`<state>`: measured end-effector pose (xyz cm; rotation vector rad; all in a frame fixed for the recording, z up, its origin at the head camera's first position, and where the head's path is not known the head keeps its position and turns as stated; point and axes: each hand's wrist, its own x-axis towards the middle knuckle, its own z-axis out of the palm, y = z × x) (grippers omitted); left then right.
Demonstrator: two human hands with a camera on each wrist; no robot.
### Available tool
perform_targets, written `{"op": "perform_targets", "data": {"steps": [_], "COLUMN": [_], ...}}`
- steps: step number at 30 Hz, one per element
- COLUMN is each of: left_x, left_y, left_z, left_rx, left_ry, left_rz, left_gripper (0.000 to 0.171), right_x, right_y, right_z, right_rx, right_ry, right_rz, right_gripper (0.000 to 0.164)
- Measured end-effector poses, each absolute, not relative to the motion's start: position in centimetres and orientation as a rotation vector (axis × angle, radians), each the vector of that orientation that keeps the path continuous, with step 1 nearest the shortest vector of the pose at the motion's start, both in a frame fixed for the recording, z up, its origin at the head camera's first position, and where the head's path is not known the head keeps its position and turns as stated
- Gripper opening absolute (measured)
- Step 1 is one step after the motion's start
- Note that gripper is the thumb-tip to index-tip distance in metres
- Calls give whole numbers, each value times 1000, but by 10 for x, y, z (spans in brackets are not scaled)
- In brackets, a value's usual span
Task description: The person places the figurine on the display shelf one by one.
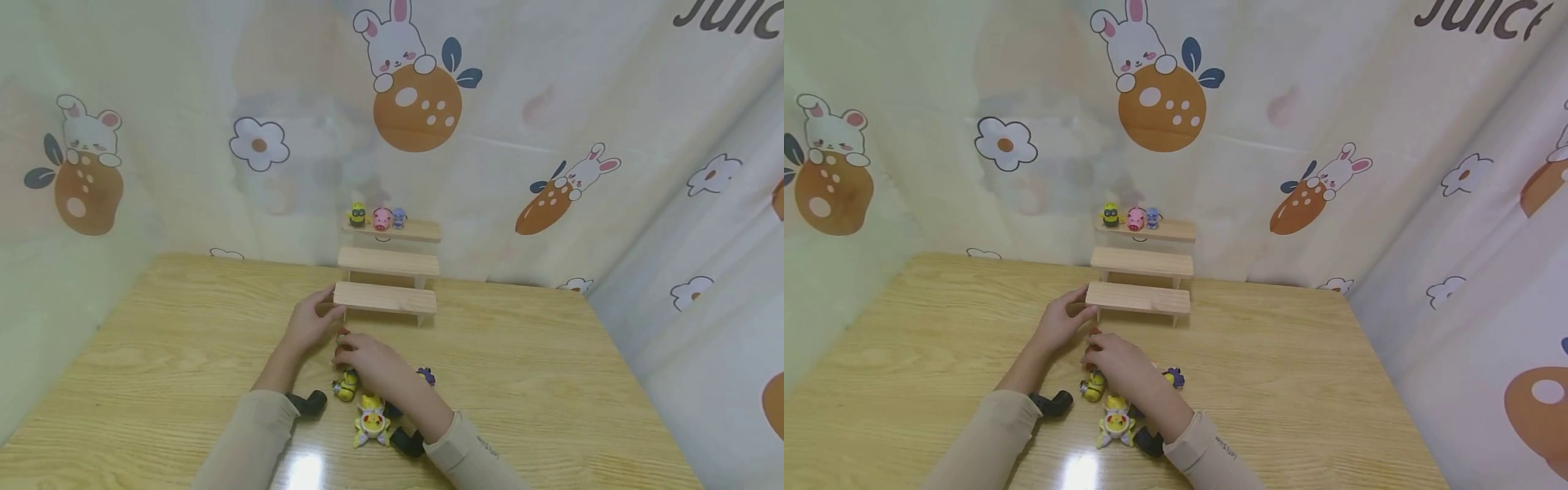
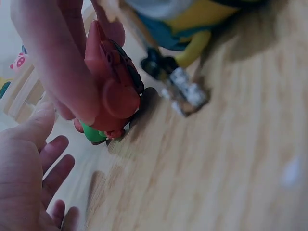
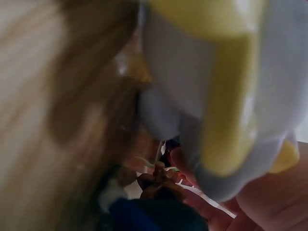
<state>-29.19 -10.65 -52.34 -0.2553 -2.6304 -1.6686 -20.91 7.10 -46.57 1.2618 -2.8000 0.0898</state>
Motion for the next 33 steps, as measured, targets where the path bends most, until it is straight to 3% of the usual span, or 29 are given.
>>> {"op": "perform_targets", "data": {"steps": [5,11,20,33], "left_x": [-292,-292,-291,-293], "left_y": [-106,-107,-107,-104], "left_z": [-523,-523,-524,-524], "left_rx": [-256,-285,-273,-251], "left_ry": [-2628,-2613,-2603,-2600], "left_rz": [-1669,-1650,-1640,-1662], "left_gripper": [67,66,66,65], "right_x": [-210,-213,-211,-220], "right_y": [71,70,68,81], "right_z": [-468,-473,-478,-470], "right_rx": [1235,1113,975,840], "right_ry": [-2804,-2846,-2819,-2885], "right_rz": [128,248,324,597], "right_gripper": [43,20,6,14]}}
